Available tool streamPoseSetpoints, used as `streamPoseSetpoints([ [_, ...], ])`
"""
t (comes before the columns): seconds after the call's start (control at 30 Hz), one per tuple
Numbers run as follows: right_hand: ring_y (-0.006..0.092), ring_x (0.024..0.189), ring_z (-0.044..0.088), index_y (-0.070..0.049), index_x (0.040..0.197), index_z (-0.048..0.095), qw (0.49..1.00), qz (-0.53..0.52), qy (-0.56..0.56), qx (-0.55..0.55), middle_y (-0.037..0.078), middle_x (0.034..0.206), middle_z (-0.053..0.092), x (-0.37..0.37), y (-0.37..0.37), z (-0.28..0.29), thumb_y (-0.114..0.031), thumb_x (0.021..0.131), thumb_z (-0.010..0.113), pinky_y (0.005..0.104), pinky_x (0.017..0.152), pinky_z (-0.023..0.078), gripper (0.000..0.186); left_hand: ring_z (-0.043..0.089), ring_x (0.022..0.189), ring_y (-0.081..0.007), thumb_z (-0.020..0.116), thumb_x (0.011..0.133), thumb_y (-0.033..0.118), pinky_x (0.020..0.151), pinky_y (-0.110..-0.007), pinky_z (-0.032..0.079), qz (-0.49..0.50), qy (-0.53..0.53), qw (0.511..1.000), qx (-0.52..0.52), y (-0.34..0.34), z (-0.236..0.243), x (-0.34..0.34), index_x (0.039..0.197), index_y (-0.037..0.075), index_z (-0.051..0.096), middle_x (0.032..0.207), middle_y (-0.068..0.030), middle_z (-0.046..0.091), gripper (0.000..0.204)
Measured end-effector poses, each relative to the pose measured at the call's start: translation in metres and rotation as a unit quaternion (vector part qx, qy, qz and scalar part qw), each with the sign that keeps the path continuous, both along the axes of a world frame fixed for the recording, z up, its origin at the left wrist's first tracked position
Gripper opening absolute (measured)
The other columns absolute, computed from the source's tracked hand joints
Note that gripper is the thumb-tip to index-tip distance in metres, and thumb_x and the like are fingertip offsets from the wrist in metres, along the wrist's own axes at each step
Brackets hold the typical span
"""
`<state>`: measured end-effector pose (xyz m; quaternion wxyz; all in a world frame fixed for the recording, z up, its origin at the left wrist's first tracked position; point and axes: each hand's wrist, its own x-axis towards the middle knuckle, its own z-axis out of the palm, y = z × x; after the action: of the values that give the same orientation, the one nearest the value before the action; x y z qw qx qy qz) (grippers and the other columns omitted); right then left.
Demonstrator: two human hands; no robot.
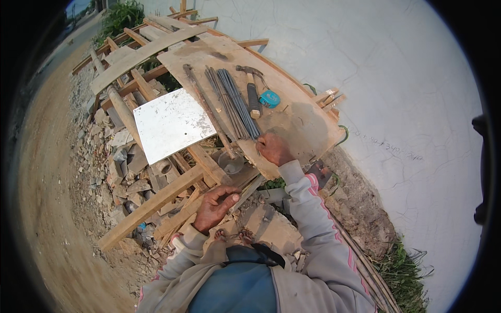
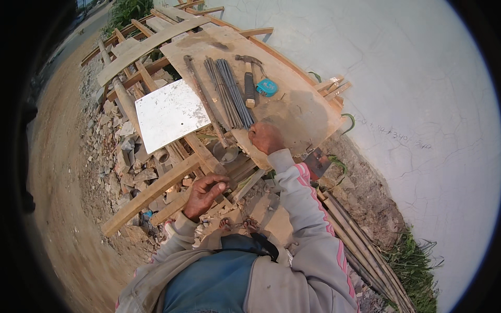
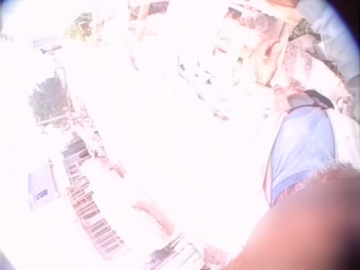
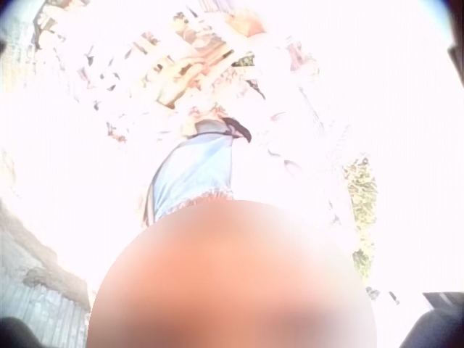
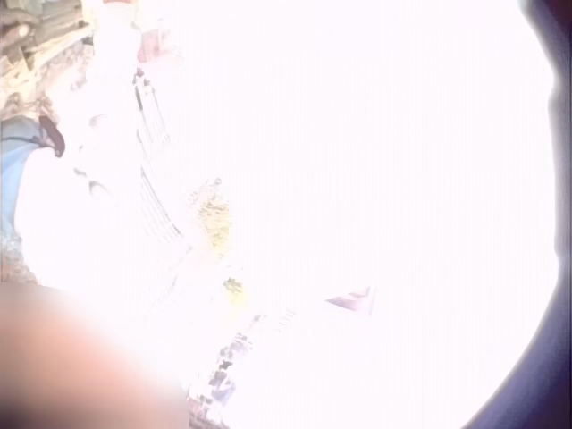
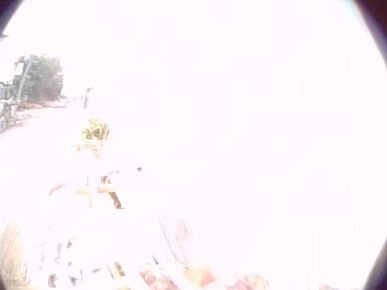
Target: The person bends thin metal rods using a hammer and a metal block on a makeshift wooden table. They repeatedly position each rod and strike it to create a bend, then place the finished pieces aside.
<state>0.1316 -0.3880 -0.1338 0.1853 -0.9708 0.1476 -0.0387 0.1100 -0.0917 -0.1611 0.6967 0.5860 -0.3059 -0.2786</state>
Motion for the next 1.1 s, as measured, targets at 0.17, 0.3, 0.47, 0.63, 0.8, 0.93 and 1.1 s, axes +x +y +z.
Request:
streamPoseSetpoints([
  [0.17,0.0434,0.08,0.065,-0.005,0.084,0.069,0.999,-0.019,-0.018,0.042,0.021,0.082,0.068,-0.016,0.004,-0.012,-0.038,0.089,0.061,0.0526,0.073,0.05,0.035,0.062,0.096,-0.0137,0.067,0.098,0.026,0.085,-0.031,0.05,-0.043,0.045,0.998,-0.002,-0.009,-0.004,-0.01,0.112,0.001,0.07,0.101,-0.0059,0.069,0.028],
  [0.3,0.0448,0.079,0.064,-0.003,0.087,0.069,0.996,-0.032,-0.073,0.048,0.022,0.08,0.067,-0.01,0.013,-0.028,-0.037,0.091,0.057,0.0538,0.073,0.049,0.036,0.062,0.094,-0.0123,0.066,0.099,0.023,0.084,-0.029,0.051,-0.07,0.083,0.994,-0.008,-0.019,-0.007,-0.017,0.112,0.0,0.069,0.101,-0.0051,0.068,0.027],
  [0.47,0.0249,0.063,0.065,0.0,0.088,0.064,0.966,-0.026,-0.037,0.256,0.013,0.07,0.063,-0.058,0.01,-0.03,-0.03,0.094,0.061,0.0401,0.058,0.049,0.031,0.063,0.089,-0.0109,0.065,0.099,0.025,0.082,-0.028,0.051,-0.062,0.074,0.995,0.001,-0.015,-0.008,-0.016,0.112,-0.001,0.069,0.096,-0.0044,0.069,0.028],
  [0.63,0.0072,0.055,0.056,-0.009,0.086,0.058,0.814,-0.067,0.007,0.577,-0.001,0.069,0.06,-0.141,0.02,-0.02,-0.025,0.099,0.061,0.0229,0.05,0.041,0.02,0.065,0.087,-0.0118,0.062,0.101,0.028,0.08,-0.029,0.052,-0.048,0.112,0.992,0.014,-0.016,-0.014,-0.015,0.113,-0.001,0.069,0.093,-0.0051,0.07,0.032],
  [0.8,0.006,0.059,0.056,-0.009,0.087,0.058,0.805,-0.042,0.029,0.591,-0.002,0.071,0.061,-0.184,0.029,-0.02,-0.025,0.102,0.058,0.0214,0.053,0.041,0.022,0.065,0.09,-0.0136,0.058,0.103,0.028,0.082,-0.03,0.053,-0.079,0.157,0.984,0.015,-0.044,-0.015,-0.03,0.12,-0.002,0.066,0.101,-0.0076,0.07,0.035],
  [0.93,0.0069,0.063,0.056,-0.007,0.087,0.058,0.785,-0.01,0.022,0.618,-0.001,0.072,0.061,-0.237,0.041,-0.01,-0.026,0.102,0.057,0.0228,0.057,0.043,0.024,0.064,0.099,-0.0149,0.053,0.105,0.037,0.087,-0.032,0.051,-0.036,0.189,0.981,0.011,-0.07,-0.011,-0.046,0.127,0.0,0.062,0.111,-0.009,0.068,0.044],
  [1.1,0.0108,0.064,0.061,-0.004,0.086,0.059,0.798,-0.024,0.056,0.6,0.002,0.073,0.063,-0.286,0.046,0.001,-0.02,0.099,0.059,0.0253,0.059,0.047,0.021,0.063,0.107,-0.0173,0.046,0.105,0.047,0.093,-0.033,0.049,-0.017,0.229,0.972,-0.041,-0.102,-0.01,-0.063,0.132,0.001,0.059,0.116,-0.0083,0.067,0.055],
])
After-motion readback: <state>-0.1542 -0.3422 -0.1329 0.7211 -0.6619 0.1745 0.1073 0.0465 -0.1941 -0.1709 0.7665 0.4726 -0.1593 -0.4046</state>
